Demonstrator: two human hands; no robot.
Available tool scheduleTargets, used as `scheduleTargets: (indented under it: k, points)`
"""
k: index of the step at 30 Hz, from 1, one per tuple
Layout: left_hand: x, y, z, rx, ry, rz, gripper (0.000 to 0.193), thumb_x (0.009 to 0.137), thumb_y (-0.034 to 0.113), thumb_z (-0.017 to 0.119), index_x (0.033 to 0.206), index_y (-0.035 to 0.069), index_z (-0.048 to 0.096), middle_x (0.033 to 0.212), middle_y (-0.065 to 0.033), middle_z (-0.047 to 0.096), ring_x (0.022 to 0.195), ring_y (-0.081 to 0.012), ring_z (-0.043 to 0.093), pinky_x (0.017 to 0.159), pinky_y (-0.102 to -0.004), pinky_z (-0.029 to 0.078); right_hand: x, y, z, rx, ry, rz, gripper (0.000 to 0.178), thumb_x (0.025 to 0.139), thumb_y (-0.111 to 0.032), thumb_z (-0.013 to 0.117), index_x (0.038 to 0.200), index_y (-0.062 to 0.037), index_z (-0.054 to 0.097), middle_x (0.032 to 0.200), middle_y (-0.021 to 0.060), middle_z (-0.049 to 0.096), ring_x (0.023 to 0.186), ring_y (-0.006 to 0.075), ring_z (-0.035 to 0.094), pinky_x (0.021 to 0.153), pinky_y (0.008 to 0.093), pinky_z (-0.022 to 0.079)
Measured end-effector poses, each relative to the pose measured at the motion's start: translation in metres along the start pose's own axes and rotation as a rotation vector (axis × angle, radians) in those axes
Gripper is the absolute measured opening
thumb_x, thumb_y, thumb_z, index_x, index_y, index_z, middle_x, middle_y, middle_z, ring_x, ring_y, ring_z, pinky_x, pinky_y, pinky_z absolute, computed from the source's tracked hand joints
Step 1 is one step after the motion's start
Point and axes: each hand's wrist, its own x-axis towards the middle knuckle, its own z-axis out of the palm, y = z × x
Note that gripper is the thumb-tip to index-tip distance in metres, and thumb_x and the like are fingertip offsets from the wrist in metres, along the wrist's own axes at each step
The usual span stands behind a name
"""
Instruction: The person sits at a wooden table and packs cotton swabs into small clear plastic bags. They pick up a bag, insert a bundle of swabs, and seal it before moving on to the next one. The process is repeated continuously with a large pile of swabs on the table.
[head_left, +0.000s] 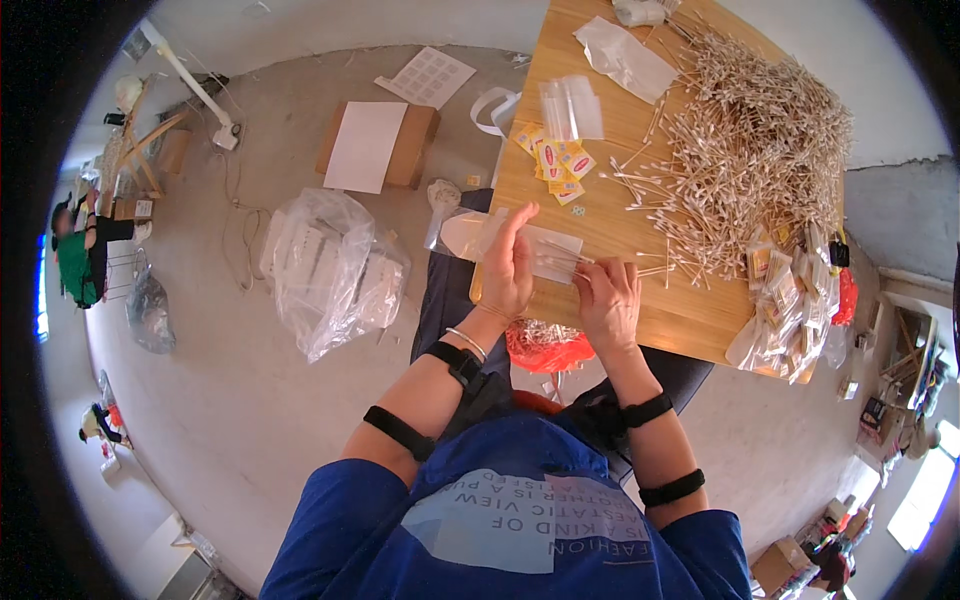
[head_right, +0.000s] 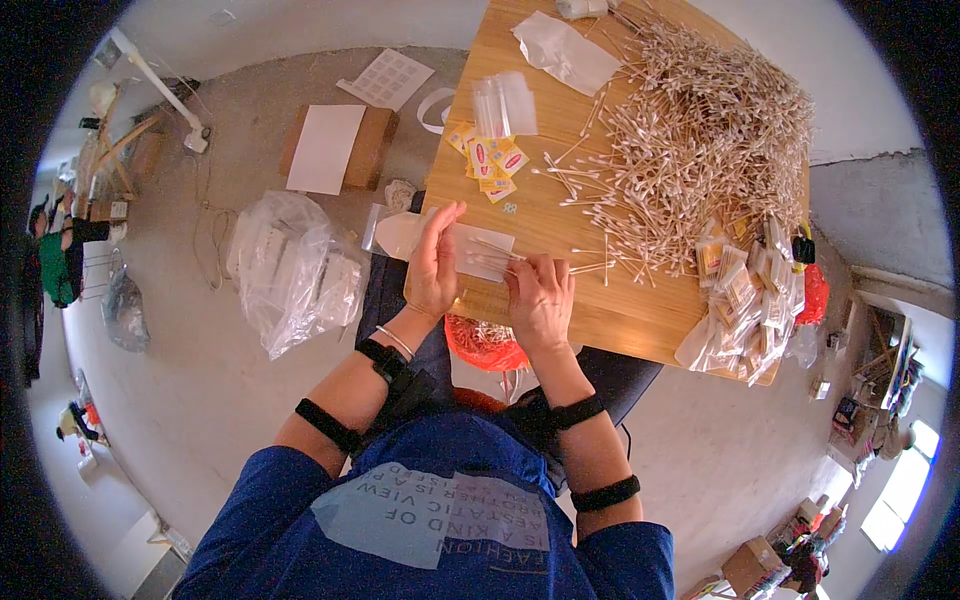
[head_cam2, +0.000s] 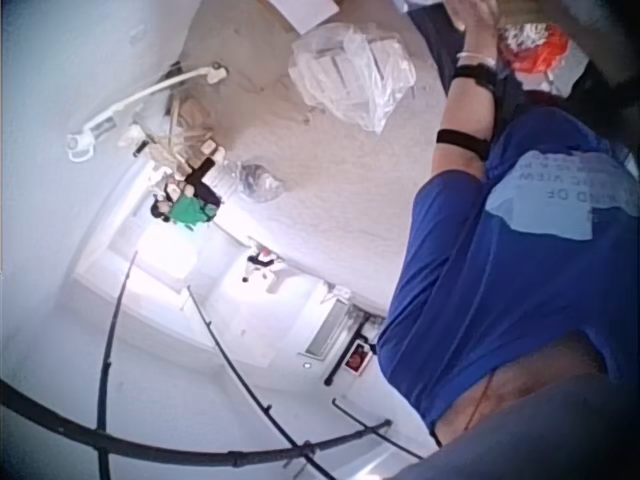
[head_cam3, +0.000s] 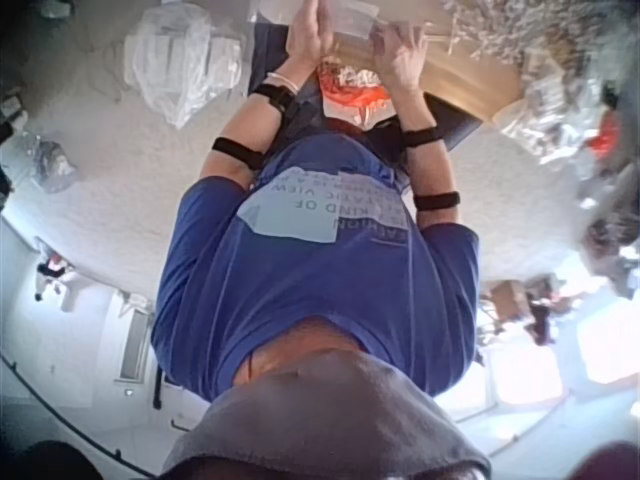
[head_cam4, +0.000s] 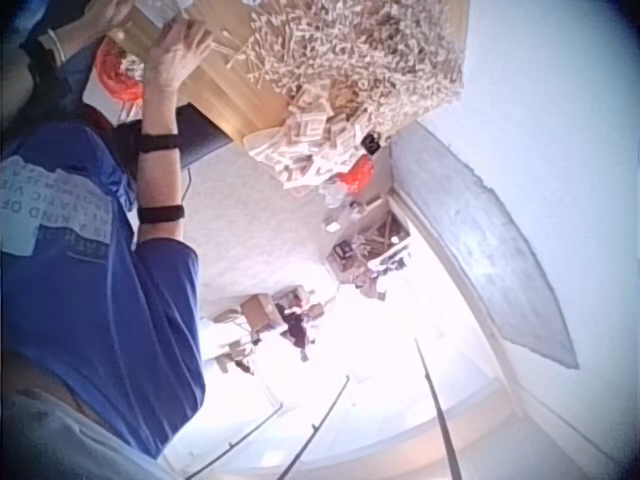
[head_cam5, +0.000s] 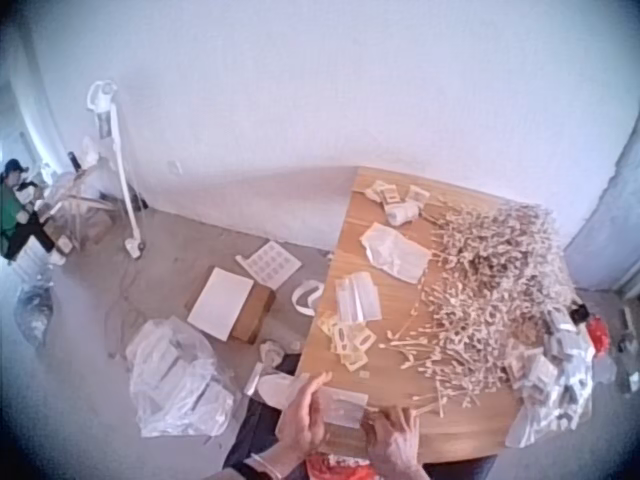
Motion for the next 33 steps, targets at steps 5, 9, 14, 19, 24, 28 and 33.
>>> scheduleTargets:
  k: [5,9,14,19,24,28,33]
  points:
    - [0.000,-0.003,0.000,-0.004,0.023,-0.015,0.037,0.099,0.005,0.038,0.135,-0.001,0.044,0.129,-0.0199,0.058,0.122,-0.0310,0.055,0.102,-0.0362,0.042,0.002,-0.003,0.005,0.020,0.060,0.017,0.018,0.073,-0.011,0.073,0.090,-0.0114,0.067,0.095,0.0040,0.058,0.093,0.0284,0.053,0.081,0.0424,0.043]
    - [0.000,-0.006,0.001,-0.031,0.032,-0.043,0.036,0.100,0.006,0.038,0.135,0.000,0.044,0.129,-0.0197,0.058,0.121,-0.0302,0.056,0.102,-0.0357,0.042,0.000,-0.006,0.001,0.005,0.019,-0.009,0.015,0.074,-0.012,0.072,0.088,-0.0104,0.066,0.095,0.0051,0.058,0.092,0.0292,0.053,0.082,0.0428,0.043]
    - [-0.001,-0.011,0.002,-0.048,0.040,-0.039,0.035,0.103,0.015,0.037,0.134,0.000,0.044,0.128,-0.0192,0.058,0.121,-0.0295,0.056,0.102,-0.0357,0.042,-0.002,-0.003,0.005,-0.009,-0.007,-0.039,0.014,0.076,-0.011,0.070,0.089,-0.0095,0.065,0.093,0.0069,0.056,0.093,0.0297,0.052,0.082,0.0428,0.043]
    - [-0.001,-0.013,0.002,-0.111,0.043,-0.041,0.037,0.105,0.020,0.036,0.135,0.000,0.043,0.129,-0.0186,0.058,0.123,-0.0286,0.054,0.102,-0.0355,0.041,0.004,-0.004,0.003,-0.048,-0.044,-0.048,0.013,0.076,-0.011,0.070,0.087,-0.0082,0.063,0.093,0.0076,0.056,0.092,0.0303,0.052,0.082,0.0426,0.044]
    - [-0.001,-0.007,0.000,-0.146,0.016,-0.097,0.036,0.103,0.011,0.040,0.137,0.002,0.042,0.134,-0.0205,0.053,0.127,-0.0267,0.051,0.108,-0.0367,0.038,0.004,-0.005,0.003,-0.057,-0.025,-0.059,0.012,0.079,-0.009,0.068,0.088,-0.0070,0.061,0.094,0.0088,0.056,0.092,0.0322,0.052,0.082,0.0431,0.044]
    - [-0.009,-0.005,-0.003,-0.077,0.048,-0.082,0.037,0.098,0.002,0.048,0.135,0.001,0.045,0.131,-0.0169,0.054,0.124,-0.0241,0.053,0.104,-0.0331,0.042,-0.001,-0.005,-0.002,0.036,0.056,-0.015,0.011,0.081,-0.007,0.064,0.090,-0.0061,0.057,0.094,0.0113,0.055,0.092,0.0338,0.051,0.081,0.0441,0.043]
    - [-0.028,0.005,-0.013,0.109,0.062,-0.150,0.036,0.088,-0.002,0.059,0.123,0.003,0.054,0.113,-0.0139,0.062,0.101,-0.0249,0.063,0.084,-0.0334,0.051,-0.013,0.006,-0.003,0.002,-0.020,0.013,0.009,0.083,-0.007,0.062,0.090,-0.0066,0.056,0.094,0.0126,0.055,0.094,0.0348,0.051,0.081,0.0446,0.042]
